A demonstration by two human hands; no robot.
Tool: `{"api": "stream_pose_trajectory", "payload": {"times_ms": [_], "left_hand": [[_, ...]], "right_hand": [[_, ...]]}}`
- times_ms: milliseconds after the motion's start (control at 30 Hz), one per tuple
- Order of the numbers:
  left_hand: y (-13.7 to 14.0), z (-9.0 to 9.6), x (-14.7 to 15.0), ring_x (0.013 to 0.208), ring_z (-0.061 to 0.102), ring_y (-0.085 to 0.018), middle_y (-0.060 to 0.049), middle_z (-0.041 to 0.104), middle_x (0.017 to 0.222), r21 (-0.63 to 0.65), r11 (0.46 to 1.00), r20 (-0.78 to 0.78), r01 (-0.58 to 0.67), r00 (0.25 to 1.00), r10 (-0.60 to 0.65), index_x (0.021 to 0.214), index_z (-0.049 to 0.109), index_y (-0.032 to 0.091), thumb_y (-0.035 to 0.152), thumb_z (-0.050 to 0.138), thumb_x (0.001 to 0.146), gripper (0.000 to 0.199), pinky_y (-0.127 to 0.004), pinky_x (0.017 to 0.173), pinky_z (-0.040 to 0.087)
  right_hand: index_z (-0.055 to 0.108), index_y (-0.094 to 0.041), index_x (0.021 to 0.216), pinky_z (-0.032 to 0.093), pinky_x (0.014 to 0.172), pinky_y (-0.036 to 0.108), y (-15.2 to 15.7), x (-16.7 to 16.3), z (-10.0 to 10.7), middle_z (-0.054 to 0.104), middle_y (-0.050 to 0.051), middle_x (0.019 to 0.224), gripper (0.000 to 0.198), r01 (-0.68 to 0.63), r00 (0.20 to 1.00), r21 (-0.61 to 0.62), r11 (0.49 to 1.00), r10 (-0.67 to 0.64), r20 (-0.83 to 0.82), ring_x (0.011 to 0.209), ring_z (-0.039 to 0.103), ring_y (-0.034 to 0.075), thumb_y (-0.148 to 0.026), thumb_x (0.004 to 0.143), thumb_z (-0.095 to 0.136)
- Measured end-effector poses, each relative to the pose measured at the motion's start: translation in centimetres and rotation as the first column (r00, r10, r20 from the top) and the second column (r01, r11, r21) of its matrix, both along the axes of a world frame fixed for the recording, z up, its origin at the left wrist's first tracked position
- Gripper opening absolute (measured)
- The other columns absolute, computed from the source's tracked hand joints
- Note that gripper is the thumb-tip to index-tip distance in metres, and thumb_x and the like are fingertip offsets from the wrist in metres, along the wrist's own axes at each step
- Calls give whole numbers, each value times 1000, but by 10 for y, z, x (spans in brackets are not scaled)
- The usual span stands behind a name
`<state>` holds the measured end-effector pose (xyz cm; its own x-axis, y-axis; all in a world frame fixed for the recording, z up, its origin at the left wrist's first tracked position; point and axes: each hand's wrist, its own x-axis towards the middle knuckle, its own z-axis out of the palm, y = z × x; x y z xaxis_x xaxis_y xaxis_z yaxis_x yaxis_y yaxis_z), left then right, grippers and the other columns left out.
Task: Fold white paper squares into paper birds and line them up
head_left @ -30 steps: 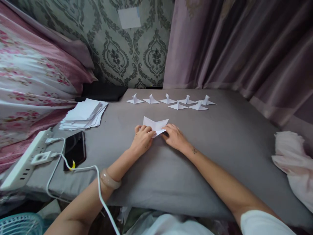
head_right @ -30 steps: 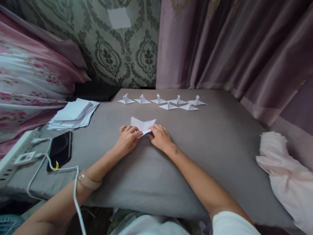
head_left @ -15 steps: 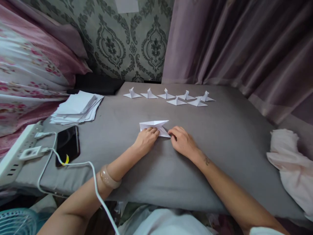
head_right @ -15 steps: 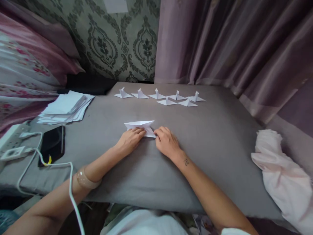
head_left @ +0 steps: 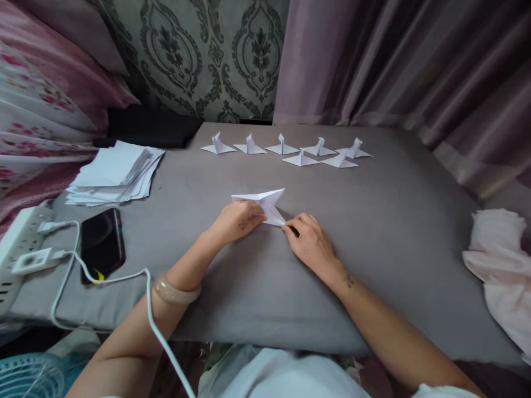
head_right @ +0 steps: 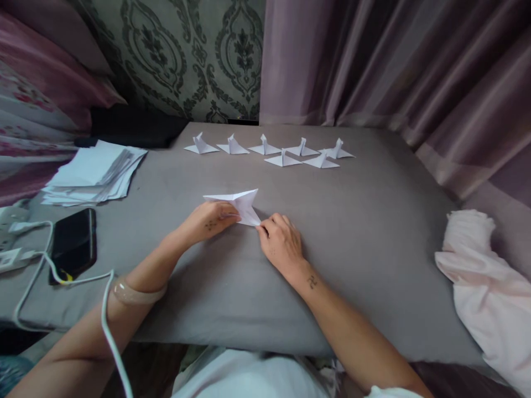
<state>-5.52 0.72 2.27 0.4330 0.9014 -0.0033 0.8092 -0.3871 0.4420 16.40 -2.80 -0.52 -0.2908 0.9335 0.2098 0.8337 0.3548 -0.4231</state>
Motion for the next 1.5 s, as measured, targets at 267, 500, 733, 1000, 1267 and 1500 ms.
{"api": "stream_pose_trajectory", "payload": {"times_ms": [267, 500, 733, 1000, 1267, 1500], "left_hand": [[15, -5, 10, 76, 63, -22, -5, 71, 91, -50, 977, -26, -208, 978, 207, 85, 70, 20, 37, 66, 78, 19, -30, 65, 42], [15, -10, 5, 66, 55, -16, -2, 67, 82, -119, 955, 62, -273, 957, 282, 89, 65, 19, 40, 68, 76, 25, -27, 63, 39], [6, -14, 7, 59, 50, -9, 0, 65, 96, -163, 946, 268, -282, 910, 317, 107, 56, 22, 30, 66, 78, 32, -25, 64, 42], [10, -21, 4, 64, 54, -10, 1, 67, 96, -127, 956, 253, -264, 924, 289, 104, 56, 23, 32, 65, 80, 27, -25, 70, 44], [12, -20, 6, 65, 55, -11, 1, 68, 99, -159, 946, 175, -281, 935, 307, 104, 57, 24, 32, 64, 81, 26, -26, 69, 43], [14, -19, 4, 70, 57, -13, -1, 68, 106, -174, 957, 148, -234, 954, 260, 107, 56, 25, 34, 61, 83, 27, -27, 69, 42]], "right_hand": [[64, -21, 77, 40, 74, 33, 6, -9, -3, 65, 6, 86, 20, 88, 996, 6, 996, -88, 17, 85, 57, 21, -31, 92, 55], [60, -22, 74, 37, 73, 33, 7, -11, -7, 64, 4, 82, 18, 112, 993, 41, 993, -113, 45, 80, 56, 20, -29, 90, 57], [58, -22, 75, 36, 72, 33, 7, -10, -8, 64, 3, 82, 18, 107, 994, 31, 994, -108, 29, 79, 56, 20, -28, 91, 57], [56, -22, 73, 36, 71, 33, 7, -10, -11, 63, 3, 77, 18, 102, 995, 32, 994, -102, 0, 77, 56, 20, -28, 91, 55], [55, -23, 72, 38, 71, 33, 9, -10, -9, 63, 2, 77, 17, 119, 992, -35, 992, -120, -28, 77, 57, 20, -27, 88, 59], [56, -23, 82, 42, 69, 31, 12, -5, -5, 64, 3, 83, 8, 127, 979, -157, 979, -150, -138, 76, 59, 19, -29, 87, 58]]}}
